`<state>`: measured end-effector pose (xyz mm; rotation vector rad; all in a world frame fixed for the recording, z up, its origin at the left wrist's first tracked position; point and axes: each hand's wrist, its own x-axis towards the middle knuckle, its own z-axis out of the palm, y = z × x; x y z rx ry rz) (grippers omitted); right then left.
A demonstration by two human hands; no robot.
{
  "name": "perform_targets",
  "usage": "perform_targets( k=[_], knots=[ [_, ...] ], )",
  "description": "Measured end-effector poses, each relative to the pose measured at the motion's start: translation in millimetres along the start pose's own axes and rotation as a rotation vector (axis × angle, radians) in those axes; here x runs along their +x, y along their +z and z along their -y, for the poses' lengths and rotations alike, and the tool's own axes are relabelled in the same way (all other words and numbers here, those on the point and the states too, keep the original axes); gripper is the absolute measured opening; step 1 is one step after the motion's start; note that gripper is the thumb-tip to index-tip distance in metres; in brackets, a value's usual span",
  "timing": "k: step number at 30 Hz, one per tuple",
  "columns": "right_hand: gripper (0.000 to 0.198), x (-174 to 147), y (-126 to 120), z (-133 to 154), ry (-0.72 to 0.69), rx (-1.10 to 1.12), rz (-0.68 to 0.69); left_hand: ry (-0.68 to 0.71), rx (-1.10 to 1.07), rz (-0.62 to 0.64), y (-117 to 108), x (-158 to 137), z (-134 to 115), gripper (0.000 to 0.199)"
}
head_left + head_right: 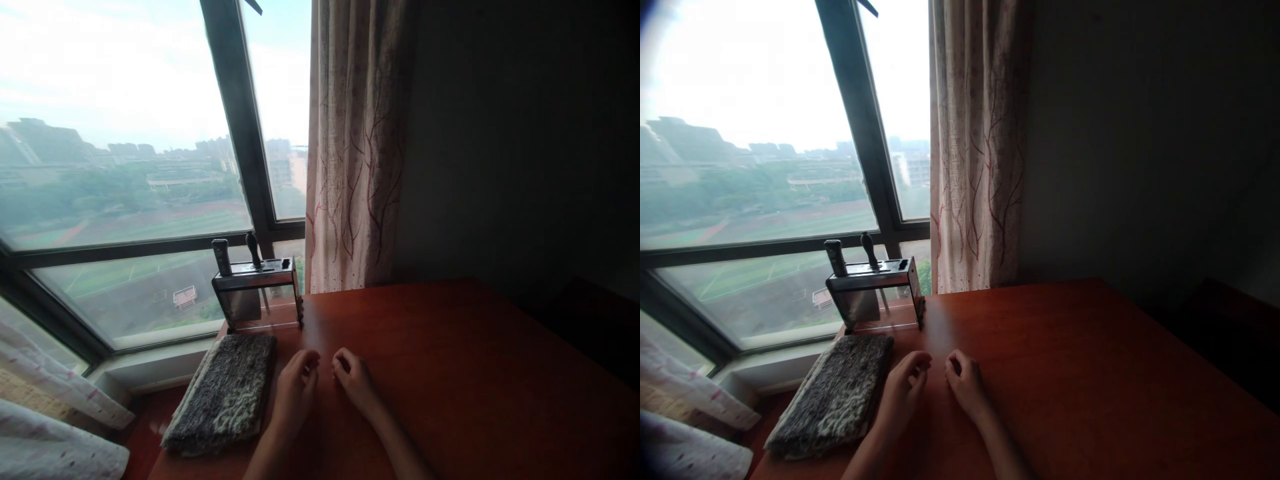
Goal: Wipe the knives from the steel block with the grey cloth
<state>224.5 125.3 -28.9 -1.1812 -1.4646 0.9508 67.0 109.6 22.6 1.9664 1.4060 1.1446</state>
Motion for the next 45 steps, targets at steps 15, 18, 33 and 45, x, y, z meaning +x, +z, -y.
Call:
perform_targets(
  k=[15, 18, 33, 45],
  knots=[
    [0.022, 0, 2, 0, 0.032, 0.071, -0.006, 0.067, 0.898, 0.011, -138, -4, 100, 0.046],
    [0.022, -1, 2, 2, 0.022, 0.061, 0.0, -0.029, 0.951, 0.069, -123, -10, 98, 0.047],
    [0.032, -8, 4, -1, -0.15, -0.049, -0.104, -0.006, 0.874, 0.126, -3, -17, 9, 0.052],
    [0.045, -3, -13, -26, -0.127, -0.123, -0.339, -0.076, 0.743, -0.01, 55, -21, -19, 0.055]
  ],
)
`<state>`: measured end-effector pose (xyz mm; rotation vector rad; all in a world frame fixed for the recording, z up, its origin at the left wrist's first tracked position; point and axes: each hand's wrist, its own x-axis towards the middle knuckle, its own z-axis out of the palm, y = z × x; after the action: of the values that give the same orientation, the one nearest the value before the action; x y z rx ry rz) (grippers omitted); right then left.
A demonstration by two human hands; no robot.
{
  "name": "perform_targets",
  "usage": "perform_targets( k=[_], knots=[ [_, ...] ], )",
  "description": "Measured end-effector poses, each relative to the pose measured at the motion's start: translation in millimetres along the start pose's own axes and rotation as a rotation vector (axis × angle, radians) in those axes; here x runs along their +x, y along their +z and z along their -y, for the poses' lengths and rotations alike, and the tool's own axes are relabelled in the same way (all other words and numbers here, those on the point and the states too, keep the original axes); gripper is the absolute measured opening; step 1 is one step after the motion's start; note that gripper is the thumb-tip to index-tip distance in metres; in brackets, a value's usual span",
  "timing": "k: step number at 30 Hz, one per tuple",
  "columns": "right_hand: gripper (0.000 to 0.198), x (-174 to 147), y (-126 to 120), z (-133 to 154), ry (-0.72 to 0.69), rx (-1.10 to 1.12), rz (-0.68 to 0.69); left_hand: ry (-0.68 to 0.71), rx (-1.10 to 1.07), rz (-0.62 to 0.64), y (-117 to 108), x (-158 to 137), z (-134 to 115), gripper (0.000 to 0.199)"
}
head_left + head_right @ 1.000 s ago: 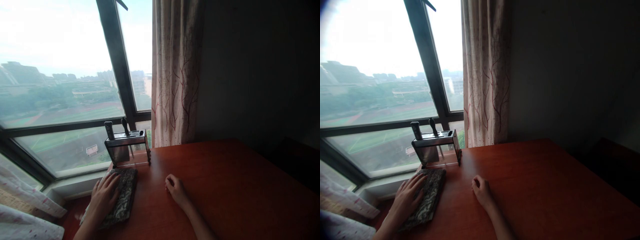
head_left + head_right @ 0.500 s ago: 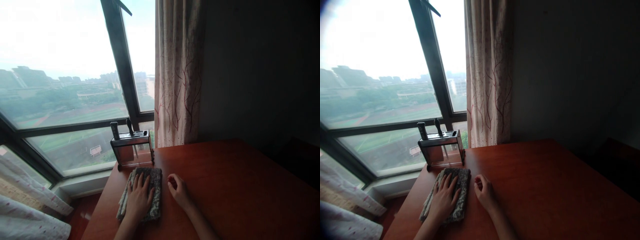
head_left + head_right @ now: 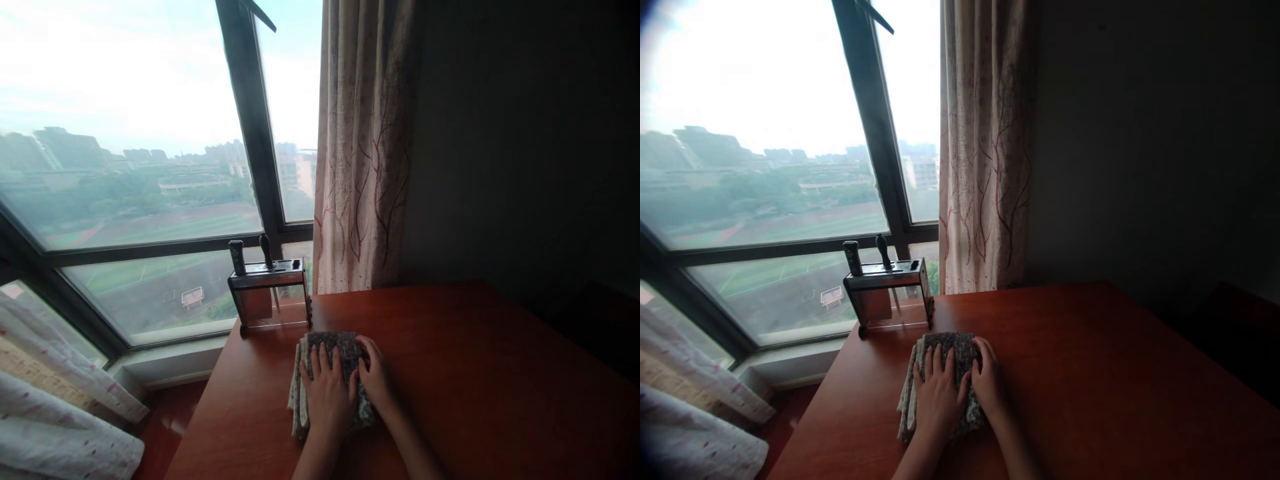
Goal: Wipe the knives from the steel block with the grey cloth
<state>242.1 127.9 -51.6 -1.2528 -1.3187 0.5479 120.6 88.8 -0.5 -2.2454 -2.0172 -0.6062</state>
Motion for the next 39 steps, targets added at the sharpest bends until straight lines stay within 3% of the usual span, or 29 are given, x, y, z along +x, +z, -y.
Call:
perform_targets(
  k=[5, 8, 11, 14, 18, 20, 24, 28, 33, 39],
  knots=[
    [0.037, 4, -12, 0, 0.044, 0.009, 0.008, -0.004, -0.17, 0.004, 1, -2, -4, 0.052],
    [0.033, 8, -19, 3, 0.091, 0.021, 0.005, -0.052, -0.379, -0.048, -6, 11, 14, 0.05],
    [0.035, 22, -19, 14, 0.113, 0.051, 0.013, -0.147, -0.618, -0.179, -26, 39, 56, 0.048],
    [0.042, 49, -6, 36, 0.095, 0.106, 0.069, -0.301, -0.722, -0.328, -55, 76, 113, 0.054],
    [0.053, 94, 33, 77, 0.06, 0.163, 0.178, -0.472, -0.783, -0.511, -91, 118, 174, 0.066],
    [0.062, 113, 57, 98, 0.051, 0.166, 0.226, -0.465, -0.828, -0.501, -104, 131, 187, 0.068],
    [0.072, 132, 93, 130, 0.048, 0.119, 0.297, -0.389, -0.987, -0.362, -115, 141, 188, 0.066],
    [0.077, 132, 102, 141, 0.07, 0.063, 0.295, -0.346, -0.963, -0.34, -119, 138, 184, 0.063],
    [0.072, 128, 85, 132, 0.066, 0.061, 0.26, -0.321, -0.909, -0.271, -124, 131, 176, 0.065],
    [0.067, 132, 48, 115, 0.039, 0.07, 0.172, -0.26, -0.969, -0.177, -116, 121, 137, 0.075]
  ],
)
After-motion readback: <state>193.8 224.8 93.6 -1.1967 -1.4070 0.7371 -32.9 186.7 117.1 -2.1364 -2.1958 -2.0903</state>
